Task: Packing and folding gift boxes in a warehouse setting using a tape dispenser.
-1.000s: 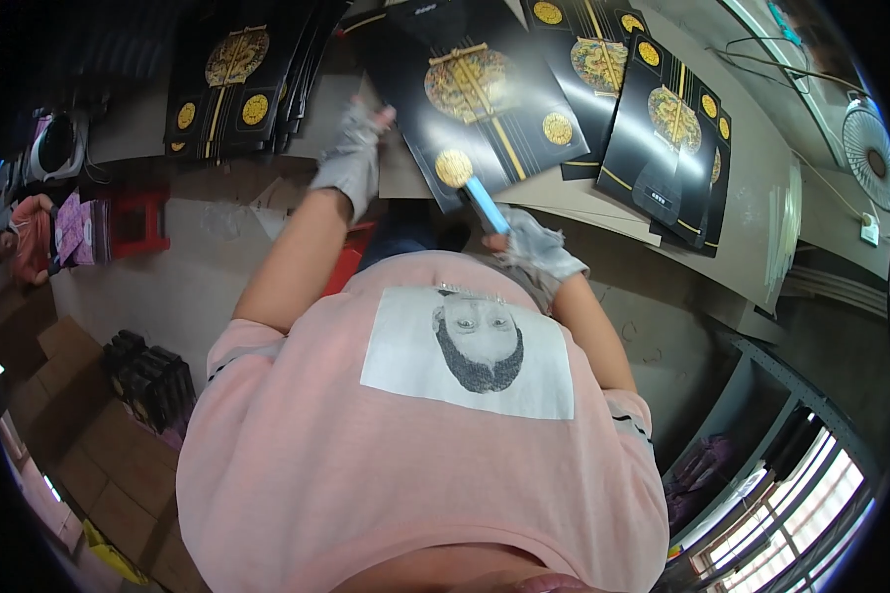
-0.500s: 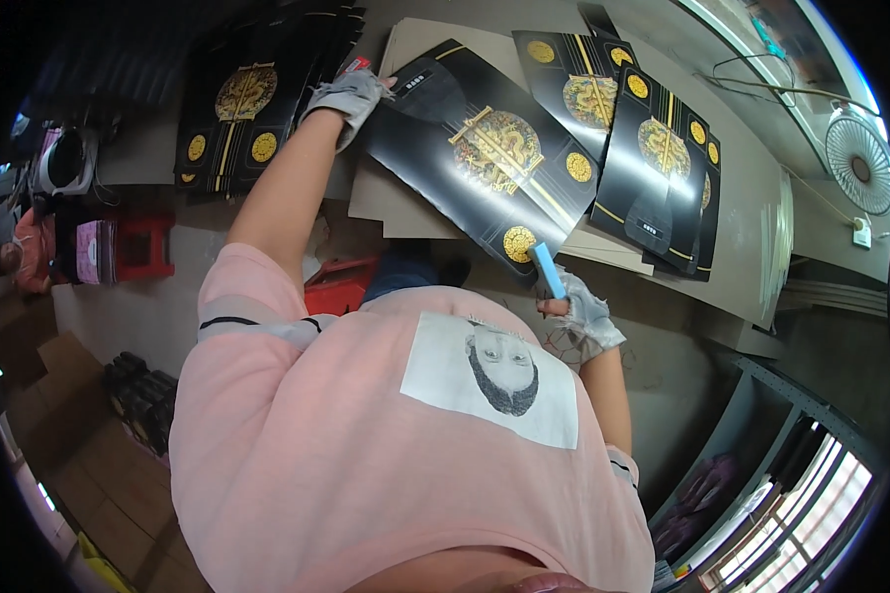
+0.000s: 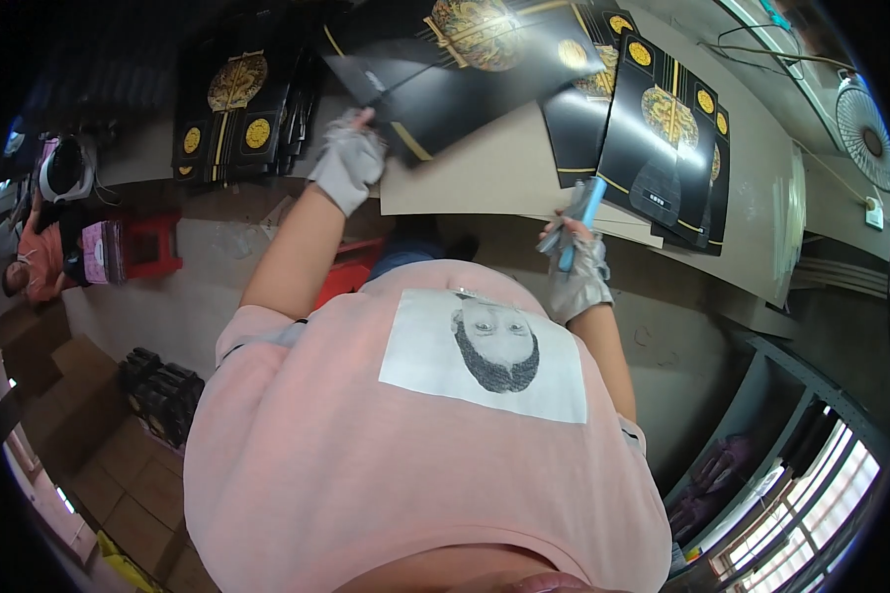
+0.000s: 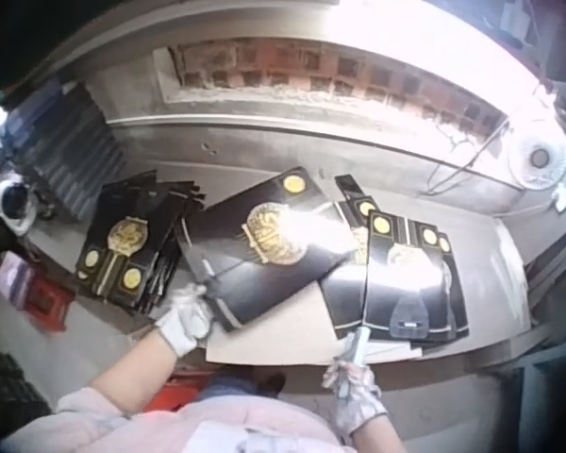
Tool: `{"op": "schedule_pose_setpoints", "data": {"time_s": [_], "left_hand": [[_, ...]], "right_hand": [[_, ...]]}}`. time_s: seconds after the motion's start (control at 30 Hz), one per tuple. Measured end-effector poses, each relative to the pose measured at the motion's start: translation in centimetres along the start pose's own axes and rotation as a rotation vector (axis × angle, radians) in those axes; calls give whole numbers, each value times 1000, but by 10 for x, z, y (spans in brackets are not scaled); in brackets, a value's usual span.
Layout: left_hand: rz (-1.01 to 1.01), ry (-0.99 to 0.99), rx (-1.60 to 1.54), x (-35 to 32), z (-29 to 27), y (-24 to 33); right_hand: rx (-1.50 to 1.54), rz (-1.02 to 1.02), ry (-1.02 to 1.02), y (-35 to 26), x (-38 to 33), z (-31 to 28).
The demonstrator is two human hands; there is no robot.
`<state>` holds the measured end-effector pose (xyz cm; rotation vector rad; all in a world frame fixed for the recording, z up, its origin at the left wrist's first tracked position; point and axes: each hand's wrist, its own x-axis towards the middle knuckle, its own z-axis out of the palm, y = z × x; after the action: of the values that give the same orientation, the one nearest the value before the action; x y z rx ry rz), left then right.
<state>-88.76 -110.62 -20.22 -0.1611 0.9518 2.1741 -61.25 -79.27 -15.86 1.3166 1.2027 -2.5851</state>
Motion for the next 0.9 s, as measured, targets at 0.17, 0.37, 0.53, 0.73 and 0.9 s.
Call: {"op": "schedule_pose_setpoints", "data": {"time_s": [0.17,0.37,0.53,0.73,0.9], "left_hand": [[-196,461,-233,-5,74,-79],[-306,281,-255,-9,117,-107],[-257,301,-186,-9,139,-119],[-251,280,-202,-2,144,-124],[-241,324,-218,-1,150,-125]], "right_hand": [[-366,-79,-153,26,-15,27],[-716,-304,-149,35,-11,33],[-737,-373,-18,35,-7,42],[-579,-297,16,37,12,40],[-610,-337,19,35,19,38]]}}
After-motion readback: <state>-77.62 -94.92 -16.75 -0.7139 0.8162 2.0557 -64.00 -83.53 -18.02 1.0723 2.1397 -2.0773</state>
